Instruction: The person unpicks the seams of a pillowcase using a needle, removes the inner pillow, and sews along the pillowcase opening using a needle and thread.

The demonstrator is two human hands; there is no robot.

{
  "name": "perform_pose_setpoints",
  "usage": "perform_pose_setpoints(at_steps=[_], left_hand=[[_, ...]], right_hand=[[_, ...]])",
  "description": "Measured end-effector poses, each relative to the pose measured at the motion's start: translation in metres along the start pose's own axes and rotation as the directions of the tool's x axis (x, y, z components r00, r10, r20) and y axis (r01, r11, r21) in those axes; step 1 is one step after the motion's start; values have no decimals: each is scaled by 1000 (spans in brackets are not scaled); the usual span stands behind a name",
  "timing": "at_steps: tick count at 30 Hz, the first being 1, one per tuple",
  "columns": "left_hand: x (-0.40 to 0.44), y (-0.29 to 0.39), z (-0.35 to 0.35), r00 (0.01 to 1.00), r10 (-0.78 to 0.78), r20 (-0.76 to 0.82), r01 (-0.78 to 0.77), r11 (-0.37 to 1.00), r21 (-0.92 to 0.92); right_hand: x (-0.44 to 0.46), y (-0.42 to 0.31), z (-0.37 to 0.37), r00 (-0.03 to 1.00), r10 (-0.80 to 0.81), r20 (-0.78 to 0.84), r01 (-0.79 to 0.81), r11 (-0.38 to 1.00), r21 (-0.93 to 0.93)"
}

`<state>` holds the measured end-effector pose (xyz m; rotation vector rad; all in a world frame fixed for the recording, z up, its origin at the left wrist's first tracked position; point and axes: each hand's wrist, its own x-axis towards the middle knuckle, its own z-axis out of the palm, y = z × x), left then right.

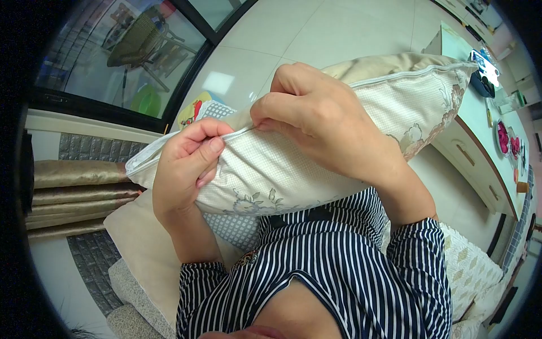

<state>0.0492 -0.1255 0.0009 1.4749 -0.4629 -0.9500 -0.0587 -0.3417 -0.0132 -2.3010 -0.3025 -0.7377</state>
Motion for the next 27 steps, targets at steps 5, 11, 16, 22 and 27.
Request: perform_pose_setpoints(at_steps=[5, 11, 16, 22, 27], left_hand=[[1, 0, -2, 999, -31, 38, 32, 999, -41], [5, 1, -1, 998, -46, 48, 47, 999, -25], [10, -2, 2, 997, -44, 67, 47, 998, -39], [11, -5, 1, 998, 56, 5, -54, 976, -209], [11, -4, 2, 998, 54, -12, -55, 968, -244]], right_hand=[[-2, 2, 0, 1000, -18, -5, 18, 1000, 7], [-3, 2, 4, 999, -28, 17, 27, 999, 31], [-2, -5, 14, 998, -51, 40, 52, 999, -8], [-10, -13, 9, 997, -63, 35, 68, 984, -166], [-11, -19, 15, 998, -63, -1, 62, 984, -168]])
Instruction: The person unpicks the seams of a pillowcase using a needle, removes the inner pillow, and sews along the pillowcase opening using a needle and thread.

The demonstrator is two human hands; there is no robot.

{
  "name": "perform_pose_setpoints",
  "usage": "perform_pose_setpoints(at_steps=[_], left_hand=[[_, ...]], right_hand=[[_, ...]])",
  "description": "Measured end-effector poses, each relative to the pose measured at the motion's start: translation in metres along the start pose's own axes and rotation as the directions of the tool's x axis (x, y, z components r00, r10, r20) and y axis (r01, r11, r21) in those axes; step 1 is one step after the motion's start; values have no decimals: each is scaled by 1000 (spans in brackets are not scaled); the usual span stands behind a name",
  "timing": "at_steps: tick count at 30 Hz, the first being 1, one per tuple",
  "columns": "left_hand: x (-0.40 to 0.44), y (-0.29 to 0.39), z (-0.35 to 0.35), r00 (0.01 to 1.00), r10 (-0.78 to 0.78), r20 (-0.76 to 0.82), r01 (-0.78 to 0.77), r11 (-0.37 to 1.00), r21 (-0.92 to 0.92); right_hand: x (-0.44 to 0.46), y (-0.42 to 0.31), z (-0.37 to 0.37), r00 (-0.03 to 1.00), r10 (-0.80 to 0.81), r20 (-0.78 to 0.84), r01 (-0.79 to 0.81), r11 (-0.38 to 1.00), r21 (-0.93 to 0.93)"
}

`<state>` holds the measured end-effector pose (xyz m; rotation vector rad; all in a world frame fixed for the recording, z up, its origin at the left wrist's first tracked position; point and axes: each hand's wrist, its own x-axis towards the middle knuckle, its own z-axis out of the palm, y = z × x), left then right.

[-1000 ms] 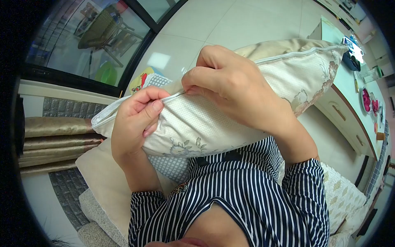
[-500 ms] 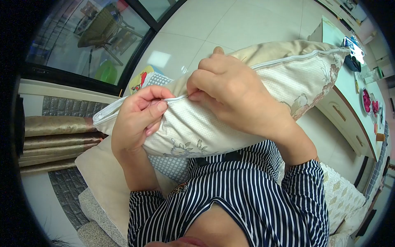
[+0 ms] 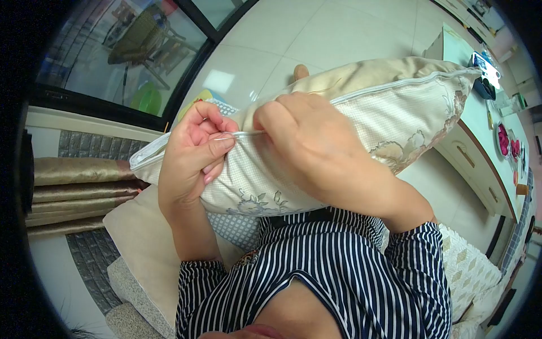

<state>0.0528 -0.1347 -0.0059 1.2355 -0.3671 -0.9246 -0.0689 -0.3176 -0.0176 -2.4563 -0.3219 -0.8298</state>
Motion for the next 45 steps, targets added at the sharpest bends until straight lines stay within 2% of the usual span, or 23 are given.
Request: perform_pose_setpoints(at_steps=[2, 4, 10, 13, 14, 15, 17, 18, 19, 21, 22, 23, 24, 25, 26, 27, 28, 30, 33, 34, 36, 40, 45], left_hand=[[0, -3, 0, 999, 31, -14, -31, 1000, 8], [0, -7, 0, 998, 62, -33, -62, 998, 16], [-6, -14, 8, 974, 206, -99, -193, 973, 125], [-13, -15, 13, 951, 284, -120, -252, 940, 231], [-16, -14, 16, 931, 337, -139, -266, 889, 373], [-18, -14, 18, 909, 390, -148, -268, 819, 507], [-18, -14, 20, 900, 409, -155, -263, 789, 556], [-18, -14, 21, 890, 426, -163, -252, 758, 602], [-19, -14, 22, 889, 428, -165, -253, 756, 603], [-21, -13, 24, 854, 492, -169, -236, 656, 717], [-22, -11, 26, 854, 492, -168, -237, 655, 718], [-25, -9, 27, 813, 573, -103, -264, 520, 813], [-26, -8, 28, 768, 640, -26, -279, 370, 886], [-26, -8, 24, 768, 640, -25, -280, 371, 886], [-26, -10, 18, 746, 665, 36, -307, 294, 905], [-26, -10, 13, 722, 685, 99, -331, 215, 919], [-27, -8, 13, 723, 684, 100, -332, 215, 919], [-30, -2, 13, 663, 719, 208, -315, 16, 949], [-31, -2, -1, 707, 653, 271, -395, 48, 917], [-31, 0, -2, 708, 653, 270, -394, 48, 918], [-30, 4, -3, 710, 624, 325, -327, -117, 938], [-32, 11, -9, 746, 575, 338, -318, -138, 938], [-41, 10, -12, 803, 523, 286, -306, -50, 951]], right_hand=[[4, -6, 6, 1000, 21, -18, -20, 997, 68], [4, -7, 14, 994, -22, -112, 19, 999, -25], [6, -12, 15, 996, -59, -69, 51, 993, -106], [8, -14, 21, 985, -62, -160, 46, 994, -101], [9, -15, 22, 985, -64, -161, 47, 994, -102], [10, -16, 24, 977, -77, -200, 61, 995, -82], [11, -17, 22, 967, -91, -240, 78, 995, -64], [12, -18, 17, 944, -102, -313, 123, 991, 47], [9, -21, 9, 956, -14, -292, 82, 971, 223], [3, -29, -7, 956, 164, -243, -2, 834, 552], [3, -31, -23, 942, 320, -102, -117, 596, 795], [1, -30, -33, 905, 418, 82, -215, 282, 935], [-1, -25, -35, 922, 387, 13, -125, 265, 956], [-3, -18, -37, 932, 358, -57, -34, 243, 969], [-7, -7, -42, 952, 286, -111, 44, 230, 972], [-10, -1, -44, 937, 278, -209, 133, 269, 954], [-11, 1, -46, 908, 277, -315, 192, 394, 899], [-17, 5, -51, 843, 257, -473, 265, 566, 780], [-23, 4, -55, 761, 234, -606, 317, 681, 661], [-24, 3, -55, 761, 235, -605, 317, 680, 661], [-26, 3, -56, 755, 163, -635, 323, 750, 576], [-26, 4, -52, 761, 126, -636, 335, 763, 553], [-27, 7, -47, 779, 114, -617, 286, 812, 510]])
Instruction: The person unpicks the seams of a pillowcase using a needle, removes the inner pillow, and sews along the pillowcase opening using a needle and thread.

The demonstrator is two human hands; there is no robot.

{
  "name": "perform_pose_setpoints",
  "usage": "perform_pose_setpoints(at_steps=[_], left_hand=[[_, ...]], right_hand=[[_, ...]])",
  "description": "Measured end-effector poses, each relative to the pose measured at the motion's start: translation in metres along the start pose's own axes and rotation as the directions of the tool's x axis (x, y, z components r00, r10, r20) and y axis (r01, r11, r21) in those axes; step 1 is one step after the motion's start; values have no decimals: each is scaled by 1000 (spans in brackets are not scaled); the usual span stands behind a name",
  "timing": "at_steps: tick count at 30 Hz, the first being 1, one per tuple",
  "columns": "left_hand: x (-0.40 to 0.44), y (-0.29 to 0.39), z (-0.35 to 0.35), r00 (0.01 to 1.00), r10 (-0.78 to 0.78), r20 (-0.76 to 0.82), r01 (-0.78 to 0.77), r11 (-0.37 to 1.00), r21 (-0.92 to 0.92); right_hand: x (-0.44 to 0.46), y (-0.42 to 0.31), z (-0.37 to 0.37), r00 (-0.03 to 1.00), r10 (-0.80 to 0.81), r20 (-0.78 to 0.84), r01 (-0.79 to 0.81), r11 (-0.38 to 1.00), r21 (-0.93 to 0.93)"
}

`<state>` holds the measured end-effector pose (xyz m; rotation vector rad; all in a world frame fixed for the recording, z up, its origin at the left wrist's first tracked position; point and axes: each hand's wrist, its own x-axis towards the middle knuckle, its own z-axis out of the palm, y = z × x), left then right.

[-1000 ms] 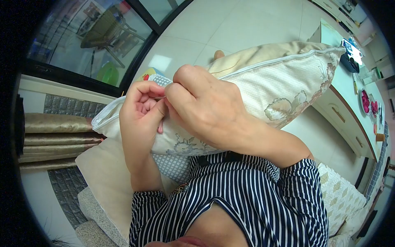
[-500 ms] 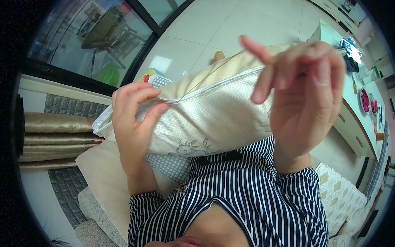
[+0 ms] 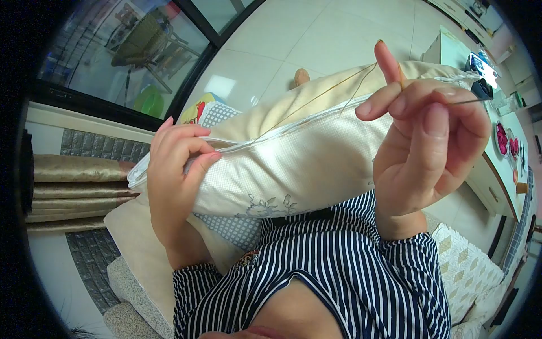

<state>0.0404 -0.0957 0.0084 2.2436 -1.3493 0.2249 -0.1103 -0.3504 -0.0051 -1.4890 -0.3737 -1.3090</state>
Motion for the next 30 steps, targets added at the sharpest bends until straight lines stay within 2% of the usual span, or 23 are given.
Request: perform_pose_setpoints(at_steps=[1, 3, 5, 8, 10, 12, 13, 14, 15, 16, 18, 20, 22, 23, 24, 26, 28, 30], left_hand=[[-2, 3, 0, 1000, -1, 1, 1, 1000, -1], [-3, 13, 1, 999, 39, -38, -33, 988, 151], [-6, 16, -4, 999, 42, -17, -39, 988, 148], [-9, 11, -7, 998, 62, 28, -65, 991, 115], [-9, 9, -7, 996, 79, 51, -84, 993, 87], [-9, 10, -7, 1000, 28, -11, -25, 982, 190], [-8, 8, -9, 1000, 25, -14, -22, 981, 193], [-6, 5, -13, 999, 14, -32, -5, 960, 279], [-3, 0, -17, 999, 4, -53, 15, 931, 365], [0, -6, -21, 998, -1, -64, 25, 927, 374], [6, -25, -29, 996, -84, -37, 91, 840, 534], [7, -44, -37, 996, -75, -55, 93, 836, 541], [8, -52, -46, 989, -140, -51, 149, 936, 318], [7, -50, -55, 980, -189, 56, 172, 958, 228], [7, -45, -58, 980, -193, 53, 176, 957, 233], [7, -36, -59, 982, -129, 141, 136, 990, -43], [12, -37, -55, 978, -128, 164, 127, 992, 15], [17, -46, -44, 993, -19, 114, 18, 1000, 11]], right_hand=[[-1, 1, 0, 1000, 5, -3, -5, 1000, -10], [-2, 2, 1, 1000, -10, 2, 11, 998, -56], [-4, 6, 2, 1000, -28, 13, 29, 995, -92], [-14, 32, 11, 986, -163, -19, 155, 965, -213], [-15, 52, 18, 981, -184, -61, 170, 968, -185], [-5, 64, 24, 973, -217, -79, 200, 963, -179], [3, 68, 28, 960, -272, -60, 257, 948, -189], [11, 71, 31, 943, -329, -41, 316, 929, -194], [17, 74, 34, 943, -332, -17, 321, 923, -213], [22, 78, 35, 941, -339, -16, 329, 923, -200], [29, 87, 36, 942, -334, 22, 331, 920, -211], [33, 95, 41, 933, -359, -11, 352, 920, -172], [34, 99, 43, 944, -323, -72, 319, 945, -72], [33, 100, 44, 942, -318, -106, 313, 948, -60], [33, 100, 43, 942, -318, -107, 314, 948, -53], [33, 99, 37, 950, -305, -62, 300, 950, -82], [33, 97, 39, 952, -293, -90, 288, 956, -62], [33, 96, 40, 955, -283, -87, 279, 959, -57]])
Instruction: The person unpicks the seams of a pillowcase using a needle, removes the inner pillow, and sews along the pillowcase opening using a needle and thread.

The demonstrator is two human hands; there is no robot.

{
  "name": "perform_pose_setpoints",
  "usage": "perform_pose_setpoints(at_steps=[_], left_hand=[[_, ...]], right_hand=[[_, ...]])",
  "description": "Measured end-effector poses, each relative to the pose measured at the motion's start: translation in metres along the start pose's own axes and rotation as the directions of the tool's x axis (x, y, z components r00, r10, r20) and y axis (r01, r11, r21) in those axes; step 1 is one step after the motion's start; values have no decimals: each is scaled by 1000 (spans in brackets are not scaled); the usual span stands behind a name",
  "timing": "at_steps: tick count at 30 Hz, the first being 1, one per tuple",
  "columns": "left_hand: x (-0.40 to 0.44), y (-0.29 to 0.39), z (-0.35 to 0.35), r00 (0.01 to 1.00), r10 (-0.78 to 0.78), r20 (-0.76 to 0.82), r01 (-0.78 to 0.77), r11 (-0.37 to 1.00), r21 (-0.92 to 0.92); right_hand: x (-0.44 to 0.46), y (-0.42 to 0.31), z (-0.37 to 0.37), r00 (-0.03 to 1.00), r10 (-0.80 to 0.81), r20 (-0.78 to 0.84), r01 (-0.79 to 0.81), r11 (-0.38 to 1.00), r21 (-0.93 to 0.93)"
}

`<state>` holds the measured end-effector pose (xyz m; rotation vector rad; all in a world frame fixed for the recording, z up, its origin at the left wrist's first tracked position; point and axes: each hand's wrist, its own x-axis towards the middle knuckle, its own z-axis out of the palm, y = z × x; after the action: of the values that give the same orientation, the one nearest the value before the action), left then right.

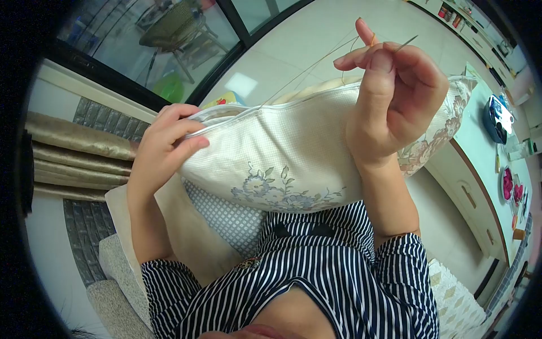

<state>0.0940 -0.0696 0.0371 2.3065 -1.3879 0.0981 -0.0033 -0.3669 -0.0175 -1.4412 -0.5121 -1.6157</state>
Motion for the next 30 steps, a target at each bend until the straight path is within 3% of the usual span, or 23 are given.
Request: perform_pose_setpoints(at_steps=[4, 6, 7, 10, 16, 26, 28, 30], left_hand=[[-1, 3, 9, 996, 33, -78, -29, 999, 45], [-8, 13, 11, 958, 118, -263, -83, 987, 140], [-10, 16, 14, 951, 138, -278, -105, 986, 129], [-11, 14, 27, 932, 113, -344, -75, 990, 122], [-7, 2, 26, 931, 209, -298, -180, 976, 122], [-3, 16, 20, 957, 180, -227, -135, 971, 200], [-2, 32, 19, 976, 67, -207, 7, 942, 335], [-3, 38, 23, 974, 52, -222, 36, 927, 374]], right_hand=[[0, 3, -4, 1000, -6, 14, 7, 998, -68], [1, 8, -8, 1000, 11, -6, -11, 996, -83], [2, 9, -11, 1000, 13, -9, -14, 996, -88], [2, 10, -13, 1000, 15, -12, -15, 998, -68], [0, 8, -8, 999, 31, -23, -33, 996, -79], [-5, 6, -11, 997, 71, -23, -72, 997, -32], [-5, 7, -12, 998, 61, -10, -61, 997, -41], [-4, 6, -10, 998, 58, 15, -57, 998, -30]])
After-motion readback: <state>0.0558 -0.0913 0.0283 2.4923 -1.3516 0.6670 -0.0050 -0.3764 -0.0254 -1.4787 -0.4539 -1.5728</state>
